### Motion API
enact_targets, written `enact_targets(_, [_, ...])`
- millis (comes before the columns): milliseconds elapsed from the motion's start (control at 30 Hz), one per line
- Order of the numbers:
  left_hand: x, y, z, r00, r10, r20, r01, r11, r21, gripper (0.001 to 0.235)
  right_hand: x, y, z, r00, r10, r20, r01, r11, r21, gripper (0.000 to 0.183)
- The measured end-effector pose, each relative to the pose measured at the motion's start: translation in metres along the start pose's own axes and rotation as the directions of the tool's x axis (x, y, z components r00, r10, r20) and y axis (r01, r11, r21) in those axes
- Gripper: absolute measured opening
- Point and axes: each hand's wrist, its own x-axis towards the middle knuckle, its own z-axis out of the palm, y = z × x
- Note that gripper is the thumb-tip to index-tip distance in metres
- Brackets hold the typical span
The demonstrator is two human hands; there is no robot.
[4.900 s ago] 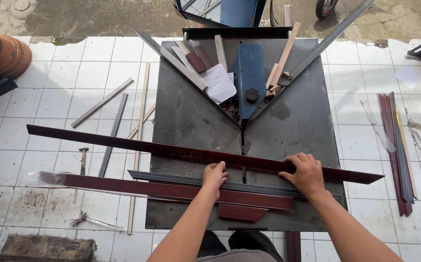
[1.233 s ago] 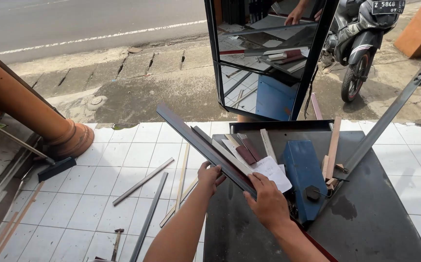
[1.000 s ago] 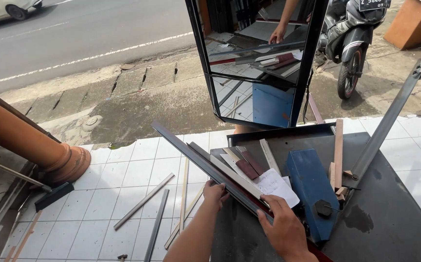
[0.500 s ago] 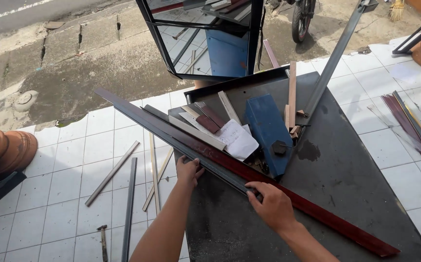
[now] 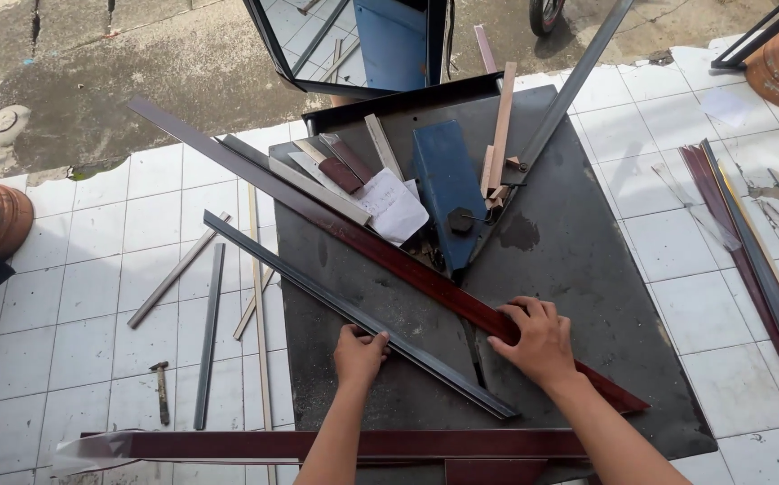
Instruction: Unwrapping and cutting frame moldings to size using a manual miter cutter.
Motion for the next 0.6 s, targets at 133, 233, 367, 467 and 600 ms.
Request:
enact_targets(133, [-0.009,-0.001,-0.005,0.997,0.025,0.079,-0.045,0.966,0.255,0.040,0.001,0.011,0.008,0.998,-0.059,-0.006,0.059,0.998,0.017,0.038])
enact_targets(233, [-0.030,0.015,-0.007,0.994,-0.035,0.100,-0.039,0.753,0.657,0.057,0.000,0.013,0.004,0.997,-0.069,-0.019,0.069,0.997,0.030,0.037])
enact_targets(367, [-0.014,0.003,0.006,0.944,0.322,-0.072,-0.191,0.711,0.677,0.033,-0.004,0.018,0.005,0.997,-0.072,-0.004,0.073,0.997,0.027,0.037])
enact_targets(467, [0.010,0.008,0.024,0.807,0.587,-0.056,-0.391,0.603,0.695,0.031,-0.004,0.018,-0.008,0.996,-0.085,0.030,0.083,0.995,0.056,0.040])
enact_targets(600, [0.017,0.042,0.037,0.838,0.541,0.074,-0.419,0.548,0.724,0.064,0.009,0.038,0.003,0.998,-0.002,0.070,-0.007,0.993,0.121,0.049])
